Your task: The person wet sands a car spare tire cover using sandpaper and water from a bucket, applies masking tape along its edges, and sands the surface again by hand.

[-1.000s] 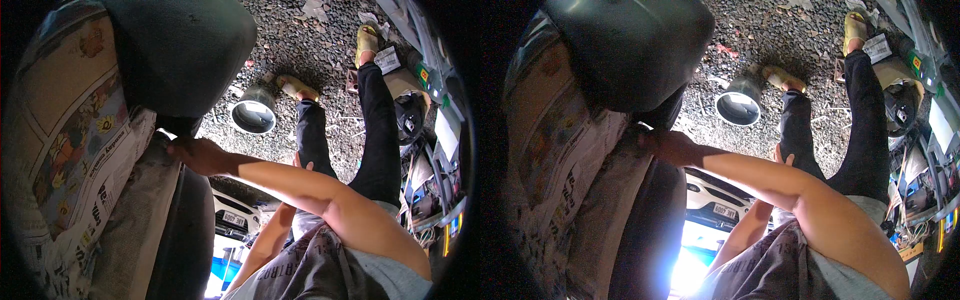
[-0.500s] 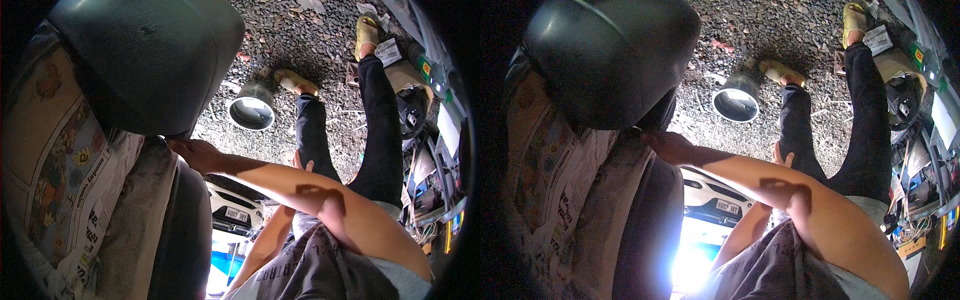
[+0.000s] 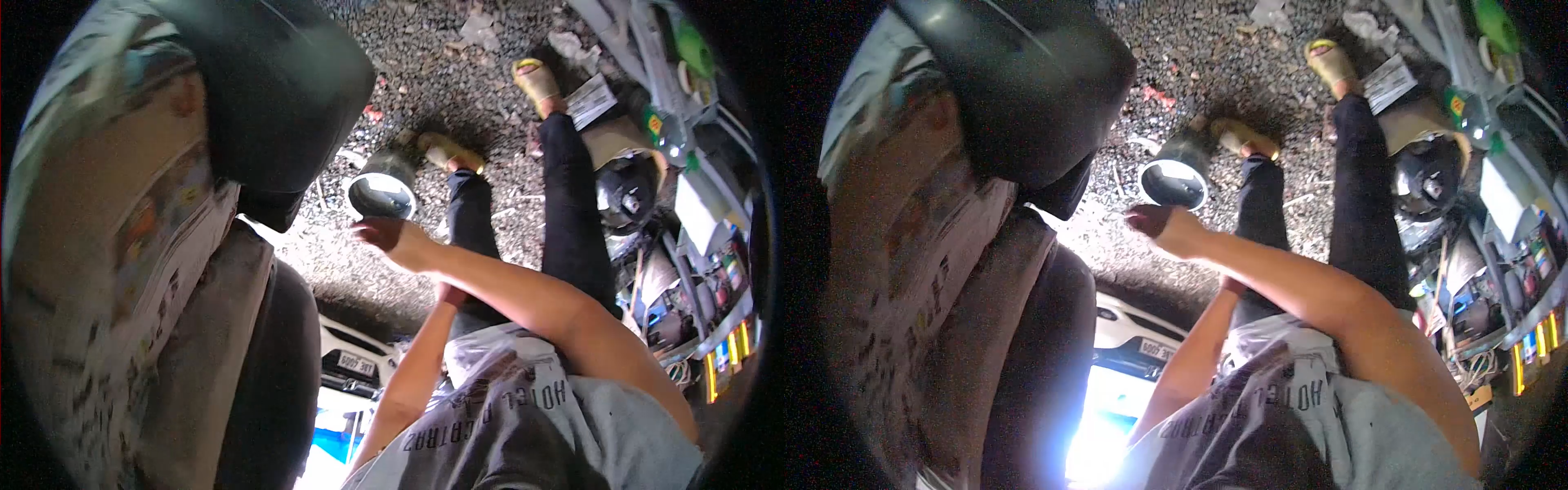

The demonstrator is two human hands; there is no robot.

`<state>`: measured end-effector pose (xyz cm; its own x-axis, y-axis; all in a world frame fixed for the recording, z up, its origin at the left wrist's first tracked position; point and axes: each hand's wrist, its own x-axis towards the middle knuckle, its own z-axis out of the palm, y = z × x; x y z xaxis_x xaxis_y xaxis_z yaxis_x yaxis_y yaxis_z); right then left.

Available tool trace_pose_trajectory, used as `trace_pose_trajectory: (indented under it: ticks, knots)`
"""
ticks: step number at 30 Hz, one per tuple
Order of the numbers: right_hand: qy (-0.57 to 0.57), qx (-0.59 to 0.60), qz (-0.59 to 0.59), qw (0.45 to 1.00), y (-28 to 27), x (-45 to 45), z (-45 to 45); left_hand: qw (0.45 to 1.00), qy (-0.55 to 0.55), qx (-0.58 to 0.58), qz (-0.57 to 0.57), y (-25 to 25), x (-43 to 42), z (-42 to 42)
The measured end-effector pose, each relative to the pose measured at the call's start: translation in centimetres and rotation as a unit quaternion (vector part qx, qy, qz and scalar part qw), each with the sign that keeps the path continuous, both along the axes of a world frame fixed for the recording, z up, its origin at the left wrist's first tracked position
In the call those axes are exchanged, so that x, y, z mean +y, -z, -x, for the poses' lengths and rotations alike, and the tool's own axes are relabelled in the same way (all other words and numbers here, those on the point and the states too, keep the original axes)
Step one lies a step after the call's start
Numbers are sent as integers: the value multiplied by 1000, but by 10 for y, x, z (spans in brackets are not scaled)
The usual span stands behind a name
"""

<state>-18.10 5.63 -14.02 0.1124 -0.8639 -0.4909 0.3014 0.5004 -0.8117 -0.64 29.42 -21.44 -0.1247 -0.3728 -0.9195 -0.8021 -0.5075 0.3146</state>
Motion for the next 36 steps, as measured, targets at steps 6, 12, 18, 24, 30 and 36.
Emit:
trace_pose_trajectory:
  ticks: [6,12,18,24,30,36]
  knots:
    - [-131,161,-135,969,-25,102,222,936,296,-111,154,-90,-101,170]
    - [-198,417,-62,885,-76,125,408,898,409,155,49,-140,-19,264]
    - [-298,402,-13,866,-137,118,418,905,142,340,214,-163,33,220]
    - [-475,361,164,786,-140,141,333,902,174,282,276,-171,59,185]
    - [-636,456,122,610,-129,184,213,882,79,298,356,-139,117,89]
    - [-627,467,223,582,-151,251,81,829,184,284,444,-169,168,-27]
